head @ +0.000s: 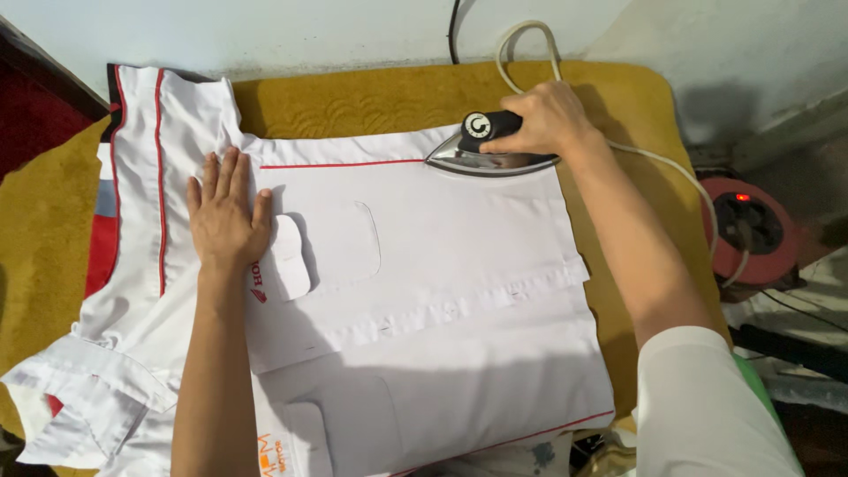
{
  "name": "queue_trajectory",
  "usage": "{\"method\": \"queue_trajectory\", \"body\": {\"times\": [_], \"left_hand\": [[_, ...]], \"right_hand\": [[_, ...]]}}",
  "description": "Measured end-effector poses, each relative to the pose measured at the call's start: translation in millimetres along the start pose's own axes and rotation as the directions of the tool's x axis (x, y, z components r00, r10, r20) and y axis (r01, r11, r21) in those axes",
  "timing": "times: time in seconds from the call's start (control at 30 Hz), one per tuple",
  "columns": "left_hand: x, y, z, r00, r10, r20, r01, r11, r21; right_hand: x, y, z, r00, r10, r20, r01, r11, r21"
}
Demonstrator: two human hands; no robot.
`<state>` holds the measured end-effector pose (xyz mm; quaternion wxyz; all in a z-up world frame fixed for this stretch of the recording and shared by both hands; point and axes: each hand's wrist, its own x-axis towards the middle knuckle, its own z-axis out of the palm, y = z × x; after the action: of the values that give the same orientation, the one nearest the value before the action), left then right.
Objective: The person irons a white shirt with red accents on a yellow surface, smoothing various parts of the garment with an iron before placing it on a wooden hanger and fastening the top button.
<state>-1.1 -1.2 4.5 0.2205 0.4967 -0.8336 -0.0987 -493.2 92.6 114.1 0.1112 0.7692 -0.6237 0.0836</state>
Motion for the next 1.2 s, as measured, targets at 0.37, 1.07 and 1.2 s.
{"method": "queue_trajectory", "body": {"times": [0.37, 1.07, 1.2], "left_hand": [[0, 0, 0, 1.0, -0.003, -0.002, 0.003, 1.0, 0.02], [1, -7, 13, 0.998, -0.053, -0.019, 0.053, 0.999, -0.002], [5, -8, 10, 0.999, -0.05, -0.002, 0.05, 0.998, 0.025]], "right_hand": [[37, -30, 6, 0.989, -0.127, -0.073, 0.133, 0.988, 0.084], [105, -183, 7, 0.997, 0.043, 0.062, -0.051, 0.989, 0.14], [144, -213, 12, 0.984, 0.142, 0.105, -0.156, 0.977, 0.145]]}}
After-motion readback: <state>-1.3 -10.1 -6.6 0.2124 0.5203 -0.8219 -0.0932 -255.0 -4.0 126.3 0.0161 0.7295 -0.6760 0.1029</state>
